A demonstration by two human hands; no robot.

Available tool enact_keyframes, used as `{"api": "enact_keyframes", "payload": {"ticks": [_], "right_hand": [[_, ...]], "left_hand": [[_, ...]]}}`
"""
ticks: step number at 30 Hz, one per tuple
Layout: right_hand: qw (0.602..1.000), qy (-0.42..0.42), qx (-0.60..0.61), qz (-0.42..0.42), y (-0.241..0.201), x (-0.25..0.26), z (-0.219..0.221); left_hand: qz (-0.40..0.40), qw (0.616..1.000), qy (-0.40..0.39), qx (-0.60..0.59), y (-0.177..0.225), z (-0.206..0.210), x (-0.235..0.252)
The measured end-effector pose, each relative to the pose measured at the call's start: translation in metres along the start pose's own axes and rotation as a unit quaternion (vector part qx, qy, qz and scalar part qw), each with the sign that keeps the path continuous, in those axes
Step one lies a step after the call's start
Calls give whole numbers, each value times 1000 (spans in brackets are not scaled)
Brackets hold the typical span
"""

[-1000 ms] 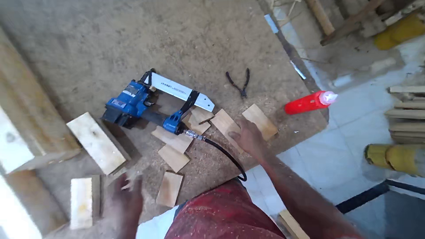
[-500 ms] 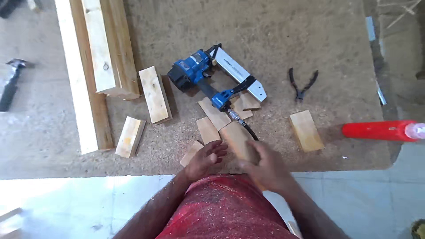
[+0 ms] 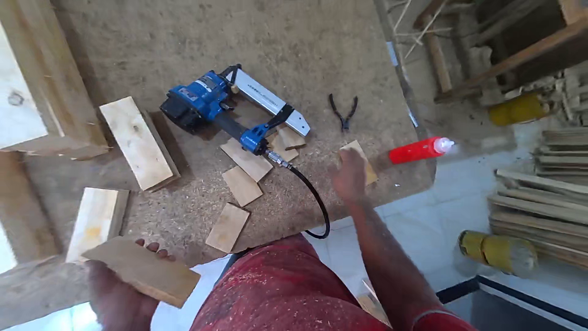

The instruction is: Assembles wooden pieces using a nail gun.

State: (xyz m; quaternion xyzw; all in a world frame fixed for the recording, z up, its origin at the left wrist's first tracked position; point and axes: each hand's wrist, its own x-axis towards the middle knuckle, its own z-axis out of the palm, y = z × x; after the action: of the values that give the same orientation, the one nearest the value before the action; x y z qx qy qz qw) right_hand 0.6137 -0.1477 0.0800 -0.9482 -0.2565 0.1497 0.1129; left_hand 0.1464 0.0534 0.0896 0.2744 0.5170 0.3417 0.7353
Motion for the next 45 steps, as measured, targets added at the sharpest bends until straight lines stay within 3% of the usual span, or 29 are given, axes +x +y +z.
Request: {"api": "enact_keyframes", "payload": {"ticks": [3, 6, 10, 14, 17, 21, 30, 45], "right_hand": [[993, -6, -58, 104, 62, 31, 9], [991, -49, -58, 108, 77, 23, -6], [980, -89, 174, -23, -26, -33, -36], [859, -204, 390, -262, -154, -126, -21], [800, -238, 404, -373, -210, -161, -1], [794, -199, 361, -446, -221, -175, 2], [769, -207, 404, -450, -222, -197, 7], [772, -209, 422, -427, -223, -210, 6]], "left_hand": [[-13, 999, -1, -40, 2, -12, -9], [12, 997, -60, -55, 2, 7, -21], [98, 983, -156, -24, 15, 30, -18], [163, 945, -277, 52, 35, 70, -22], [203, 924, -315, 76, 47, 85, -46], [258, 902, -316, 142, 61, 70, -60], [271, 889, -324, 179, 66, 48, -75], [293, 889, -322, 143, 57, 41, -75]]}}
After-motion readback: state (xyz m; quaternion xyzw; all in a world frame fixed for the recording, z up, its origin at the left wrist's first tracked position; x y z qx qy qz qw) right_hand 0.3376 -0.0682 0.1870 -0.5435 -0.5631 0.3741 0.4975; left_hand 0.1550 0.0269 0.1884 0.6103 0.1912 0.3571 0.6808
